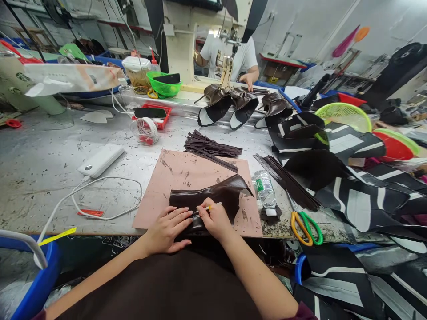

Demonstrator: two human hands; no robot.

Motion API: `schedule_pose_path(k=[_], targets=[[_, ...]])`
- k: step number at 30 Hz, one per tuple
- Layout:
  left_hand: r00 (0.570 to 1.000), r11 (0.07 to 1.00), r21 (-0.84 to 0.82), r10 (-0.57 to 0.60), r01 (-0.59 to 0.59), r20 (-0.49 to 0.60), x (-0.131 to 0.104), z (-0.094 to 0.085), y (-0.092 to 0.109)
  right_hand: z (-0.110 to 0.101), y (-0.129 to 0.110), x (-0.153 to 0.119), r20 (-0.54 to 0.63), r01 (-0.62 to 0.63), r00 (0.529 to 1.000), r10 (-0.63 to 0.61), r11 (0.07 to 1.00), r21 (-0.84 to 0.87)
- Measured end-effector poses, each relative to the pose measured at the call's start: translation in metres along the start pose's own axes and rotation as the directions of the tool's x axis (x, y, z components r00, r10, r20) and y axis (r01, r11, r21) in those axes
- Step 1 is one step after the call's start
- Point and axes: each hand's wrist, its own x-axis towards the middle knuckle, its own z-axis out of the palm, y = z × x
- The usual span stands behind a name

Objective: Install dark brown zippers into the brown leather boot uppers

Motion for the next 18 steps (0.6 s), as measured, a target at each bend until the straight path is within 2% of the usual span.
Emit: schedule_pose_path(k=[9, 18], targets=[[1.000, 1.000, 0.025, 0.017, -0.016, -0.022, 0.0013, 0.0011, 0.0011, 0.0026, -0.0075, -0.0022, 0.018, 0.092, 0.996, -0.090, 0.977, -0.191], [1.000, 1.000, 0.020, 0.010, -0.010, -0.016, 0.0018, 0.0006, 0.0004, 0.0032, -0.0077, -0.0033, 0.032, 0.082, 0.997, -0.077, 0.976, -0.201]])
